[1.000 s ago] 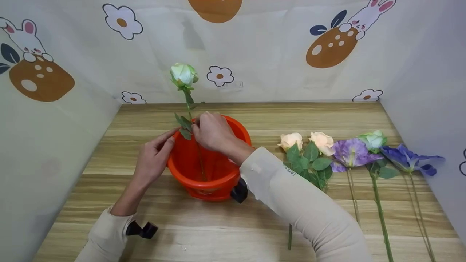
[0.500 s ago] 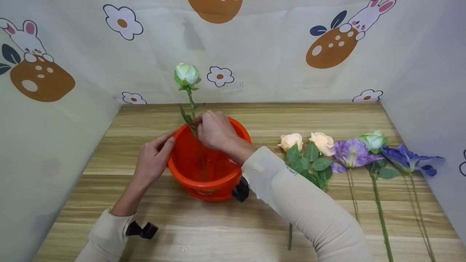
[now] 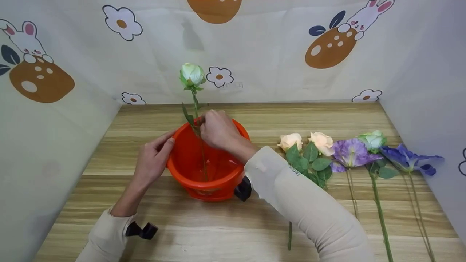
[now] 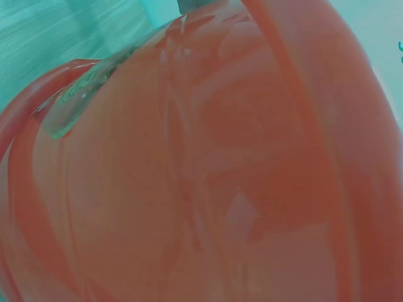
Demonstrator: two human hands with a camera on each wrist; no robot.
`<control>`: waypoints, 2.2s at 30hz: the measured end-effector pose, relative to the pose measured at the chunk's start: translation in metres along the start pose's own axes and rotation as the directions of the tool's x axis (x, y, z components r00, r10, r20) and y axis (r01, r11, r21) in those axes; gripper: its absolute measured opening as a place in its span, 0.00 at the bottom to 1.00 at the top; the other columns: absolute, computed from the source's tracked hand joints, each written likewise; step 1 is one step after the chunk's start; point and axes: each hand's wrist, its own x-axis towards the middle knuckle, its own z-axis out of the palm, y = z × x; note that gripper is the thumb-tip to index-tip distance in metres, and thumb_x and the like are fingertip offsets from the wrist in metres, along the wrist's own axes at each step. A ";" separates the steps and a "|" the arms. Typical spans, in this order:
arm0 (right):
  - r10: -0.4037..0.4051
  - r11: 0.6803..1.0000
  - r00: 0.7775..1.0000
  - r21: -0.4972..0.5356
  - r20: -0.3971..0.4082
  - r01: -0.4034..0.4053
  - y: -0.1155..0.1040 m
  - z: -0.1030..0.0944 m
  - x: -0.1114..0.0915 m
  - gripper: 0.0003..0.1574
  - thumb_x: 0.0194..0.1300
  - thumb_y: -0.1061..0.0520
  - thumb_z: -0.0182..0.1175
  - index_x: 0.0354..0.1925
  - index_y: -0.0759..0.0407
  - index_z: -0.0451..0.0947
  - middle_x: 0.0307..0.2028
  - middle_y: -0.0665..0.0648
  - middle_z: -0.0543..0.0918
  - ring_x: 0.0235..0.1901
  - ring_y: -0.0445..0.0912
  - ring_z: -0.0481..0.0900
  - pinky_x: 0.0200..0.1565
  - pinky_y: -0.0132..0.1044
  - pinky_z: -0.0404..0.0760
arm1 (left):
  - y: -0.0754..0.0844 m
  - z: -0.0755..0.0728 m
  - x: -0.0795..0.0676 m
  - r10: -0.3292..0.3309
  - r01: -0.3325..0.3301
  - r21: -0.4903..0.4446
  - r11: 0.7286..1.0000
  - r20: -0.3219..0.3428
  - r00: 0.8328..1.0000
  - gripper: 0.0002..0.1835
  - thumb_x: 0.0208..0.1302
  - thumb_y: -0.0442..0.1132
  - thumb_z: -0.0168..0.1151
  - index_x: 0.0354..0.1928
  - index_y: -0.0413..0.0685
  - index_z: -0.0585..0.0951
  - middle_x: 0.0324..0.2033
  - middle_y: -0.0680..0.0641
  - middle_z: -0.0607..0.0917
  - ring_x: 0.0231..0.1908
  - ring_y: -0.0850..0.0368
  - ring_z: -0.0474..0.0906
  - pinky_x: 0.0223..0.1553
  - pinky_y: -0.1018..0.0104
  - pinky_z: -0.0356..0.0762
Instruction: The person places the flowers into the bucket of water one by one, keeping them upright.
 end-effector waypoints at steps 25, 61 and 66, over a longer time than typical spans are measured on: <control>-0.019 0.997 0.993 0.074 -0.121 0.028 0.007 -0.040 -0.011 0.15 0.74 0.61 0.57 0.50 0.65 0.87 0.32 0.62 0.89 0.23 0.45 0.84 0.27 0.31 0.84 | 0.000 0.000 0.000 -0.015 0.015 -0.018 1.000 -0.003 1.000 0.21 0.77 0.44 0.55 0.65 0.51 0.86 0.21 0.53 0.72 0.25 0.58 0.70 0.26 0.70 0.69; 0.211 0.937 0.972 -0.262 -0.101 -0.230 0.167 -0.070 -0.130 0.13 0.68 0.56 0.64 0.30 0.63 0.87 0.20 0.54 0.85 0.17 0.43 0.79 0.23 0.38 0.77 | -0.002 0.000 0.000 -0.063 0.064 -0.048 0.997 0.021 0.998 0.21 0.79 0.45 0.53 0.66 0.52 0.85 0.23 0.50 0.77 0.25 0.57 0.73 0.26 0.71 0.73; 0.292 0.927 0.956 -0.240 -0.017 -0.288 0.174 -0.062 -0.139 0.21 0.67 0.50 0.67 0.19 0.57 0.81 0.12 0.51 0.80 0.11 0.41 0.77 0.18 0.36 0.75 | -0.003 0.000 0.000 -0.012 0.012 -0.036 0.999 -0.003 1.000 0.20 0.77 0.43 0.54 0.64 0.51 0.86 0.21 0.53 0.72 0.25 0.58 0.69 0.26 0.71 0.68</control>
